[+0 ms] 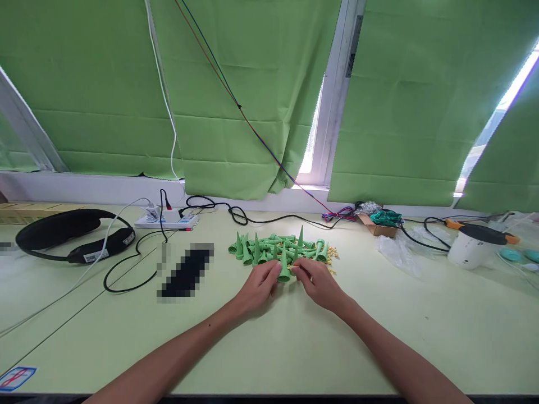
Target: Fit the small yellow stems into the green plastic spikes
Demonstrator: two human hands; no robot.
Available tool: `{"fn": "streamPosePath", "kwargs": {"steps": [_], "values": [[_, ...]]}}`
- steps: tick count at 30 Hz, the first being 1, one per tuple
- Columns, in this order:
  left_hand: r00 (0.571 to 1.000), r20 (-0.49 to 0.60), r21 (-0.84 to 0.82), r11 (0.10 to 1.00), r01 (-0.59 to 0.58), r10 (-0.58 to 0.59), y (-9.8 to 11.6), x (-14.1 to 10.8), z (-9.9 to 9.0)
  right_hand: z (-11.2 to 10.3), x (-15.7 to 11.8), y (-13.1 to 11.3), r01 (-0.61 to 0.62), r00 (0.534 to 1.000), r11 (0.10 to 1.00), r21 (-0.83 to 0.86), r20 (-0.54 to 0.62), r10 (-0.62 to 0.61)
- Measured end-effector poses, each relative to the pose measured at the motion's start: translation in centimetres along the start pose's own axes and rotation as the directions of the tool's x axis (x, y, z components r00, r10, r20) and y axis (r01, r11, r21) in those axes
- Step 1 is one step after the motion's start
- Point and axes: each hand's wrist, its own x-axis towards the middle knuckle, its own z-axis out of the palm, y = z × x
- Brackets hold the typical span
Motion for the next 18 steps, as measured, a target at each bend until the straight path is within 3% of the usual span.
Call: {"fn": "streamPosePath", "kwargs": {"steps": [18], "values": [[0.985,0.002,0.163,0.972,-0.168,0.17,0.08,0.07,-0.37,0.07,-0.1,0.7,-0.057,0.993,0.998,-0.023,0.102,0.06]]}}
